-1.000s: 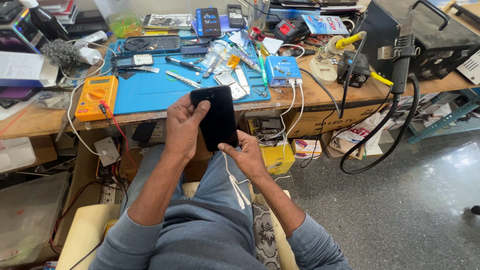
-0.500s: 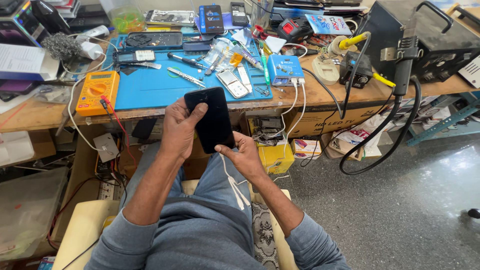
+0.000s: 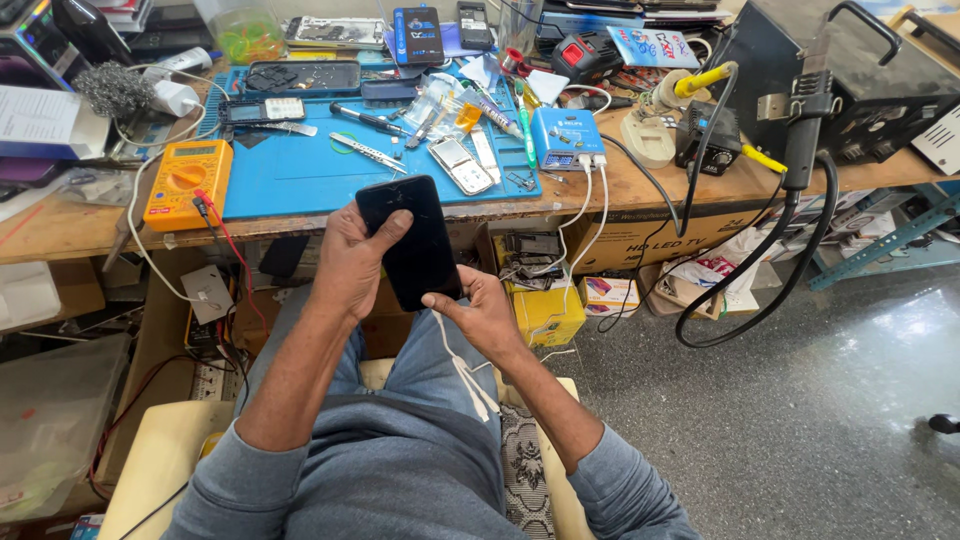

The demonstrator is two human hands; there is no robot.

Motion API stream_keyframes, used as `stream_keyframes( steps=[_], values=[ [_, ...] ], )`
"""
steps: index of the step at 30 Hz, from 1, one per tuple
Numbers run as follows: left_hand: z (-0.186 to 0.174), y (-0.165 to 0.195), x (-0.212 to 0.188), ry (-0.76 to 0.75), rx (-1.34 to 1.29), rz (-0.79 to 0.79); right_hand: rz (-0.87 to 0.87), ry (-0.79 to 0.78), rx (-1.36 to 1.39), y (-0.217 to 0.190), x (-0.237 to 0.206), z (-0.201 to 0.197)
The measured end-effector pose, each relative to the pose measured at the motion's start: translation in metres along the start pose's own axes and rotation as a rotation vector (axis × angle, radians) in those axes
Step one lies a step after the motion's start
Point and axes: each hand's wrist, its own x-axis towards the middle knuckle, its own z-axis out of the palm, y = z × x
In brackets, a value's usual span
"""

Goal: The person uses a screwdriver and tweezers to adjust internal components of a disassembled smartphone, then connects a charging cable and uses a multimeter to test the battery voltage. The phone remains open and is not reassembled.

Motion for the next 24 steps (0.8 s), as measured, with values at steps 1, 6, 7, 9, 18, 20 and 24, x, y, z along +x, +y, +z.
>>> stream_keyframes(
  steps=[1,6,7,9,18,20,24],
  values=[
    [0.0002,-0.0005,-0.0002,0.008,-0.01,0.005,0.002,-0.002,0.001,0.0,0.0001,-0.0003],
    [0.0011,-0.0021,-0.0002,0.043,0.037,0.009,0.06,-0.039,0.052,0.0006,0.0014,-0.002],
    [0.0012,-0.0022,-0.0001,0.044,0.038,0.008,0.079,-0.042,0.059,0.0007,0.0016,-0.0022],
    [0.0014,-0.0025,0.0001,0.041,0.033,0.005,0.079,-0.055,0.068,0.001,0.0019,-0.0026],
    [0.0039,-0.0012,0.0001,0.023,0.056,-0.016,0.053,-0.057,0.112,0.0027,0.0002,-0.0034],
    [0.0044,-0.0001,0.0003,-0.006,0.085,-0.004,0.046,-0.036,0.146,0.002,0.0003,-0.0036],
    [0.0021,-0.0023,-0.0082,-0.076,0.235,0.028,0.027,0.028,0.216,0.0,0.0032,-0.007]
  ],
)
